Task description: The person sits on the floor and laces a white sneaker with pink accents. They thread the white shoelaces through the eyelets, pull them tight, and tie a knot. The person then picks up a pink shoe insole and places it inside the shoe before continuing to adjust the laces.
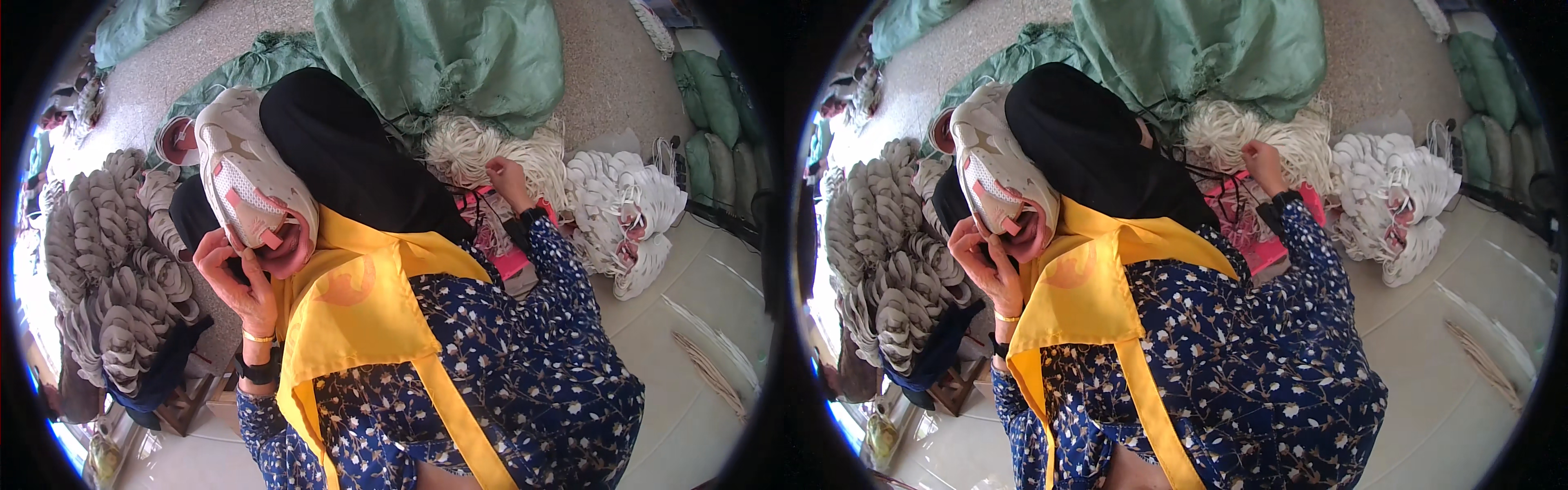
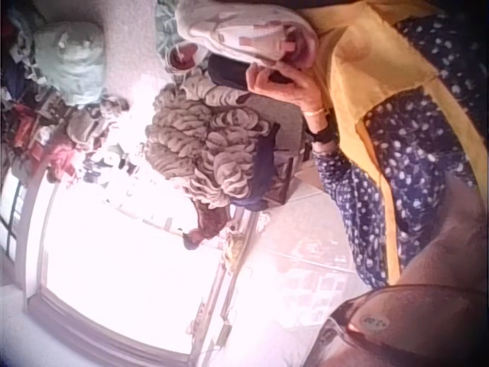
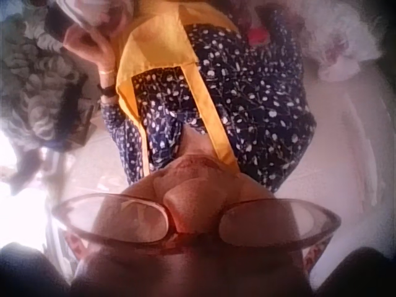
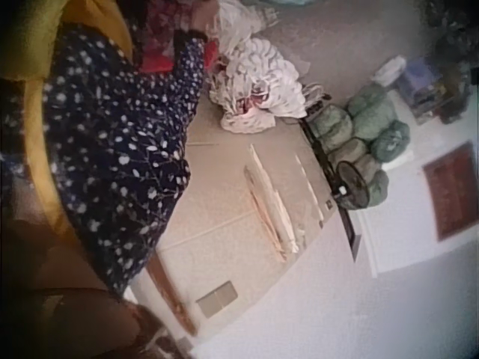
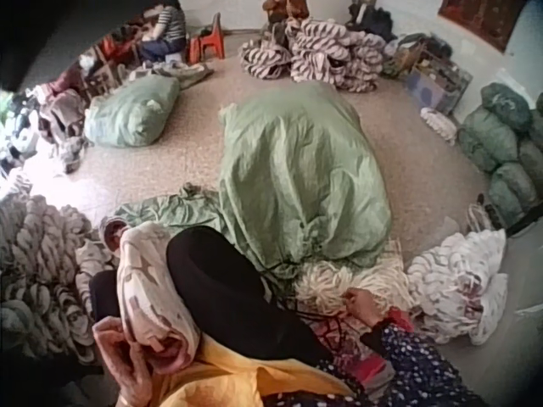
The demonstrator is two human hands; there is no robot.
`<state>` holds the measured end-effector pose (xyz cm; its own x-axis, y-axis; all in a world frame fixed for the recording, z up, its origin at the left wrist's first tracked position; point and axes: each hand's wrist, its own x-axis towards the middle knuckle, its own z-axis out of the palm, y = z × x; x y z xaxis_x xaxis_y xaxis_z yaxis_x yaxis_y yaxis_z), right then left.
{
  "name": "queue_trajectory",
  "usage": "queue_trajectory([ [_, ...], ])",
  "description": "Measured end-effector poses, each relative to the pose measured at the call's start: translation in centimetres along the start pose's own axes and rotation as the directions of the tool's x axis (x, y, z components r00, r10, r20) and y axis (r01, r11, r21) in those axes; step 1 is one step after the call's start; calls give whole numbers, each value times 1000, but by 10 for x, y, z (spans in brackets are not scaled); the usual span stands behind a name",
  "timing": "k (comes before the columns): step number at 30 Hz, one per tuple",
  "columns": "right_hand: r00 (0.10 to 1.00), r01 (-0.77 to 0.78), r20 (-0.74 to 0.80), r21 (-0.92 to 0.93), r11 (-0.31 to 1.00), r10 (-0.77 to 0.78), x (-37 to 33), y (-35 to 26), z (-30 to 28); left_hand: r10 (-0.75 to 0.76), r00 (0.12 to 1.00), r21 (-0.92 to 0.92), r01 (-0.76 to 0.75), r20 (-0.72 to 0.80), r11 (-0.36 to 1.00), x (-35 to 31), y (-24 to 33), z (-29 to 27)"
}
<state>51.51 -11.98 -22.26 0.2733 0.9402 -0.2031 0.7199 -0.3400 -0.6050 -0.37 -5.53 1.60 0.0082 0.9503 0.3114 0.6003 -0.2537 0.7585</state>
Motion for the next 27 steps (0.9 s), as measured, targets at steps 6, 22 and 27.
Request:
queue_trajectory([
  [6, 963, 264, 9, -261, 929, -271, 46, -11, 26, -7, 1000, -34, 7, -4, 999, 0, 3, 2],
  [22, 939, 310, 257, -356, 881, -227, 79, 15, 43, 28, 999, -15, -28, -18, 999, 1, 3, 0],
  [27, 929, 317, 263, -201, 927, -261, 81, 15, 16, 21, 1000, -3, -21, -23, 1000, 1, 3, 0],
])
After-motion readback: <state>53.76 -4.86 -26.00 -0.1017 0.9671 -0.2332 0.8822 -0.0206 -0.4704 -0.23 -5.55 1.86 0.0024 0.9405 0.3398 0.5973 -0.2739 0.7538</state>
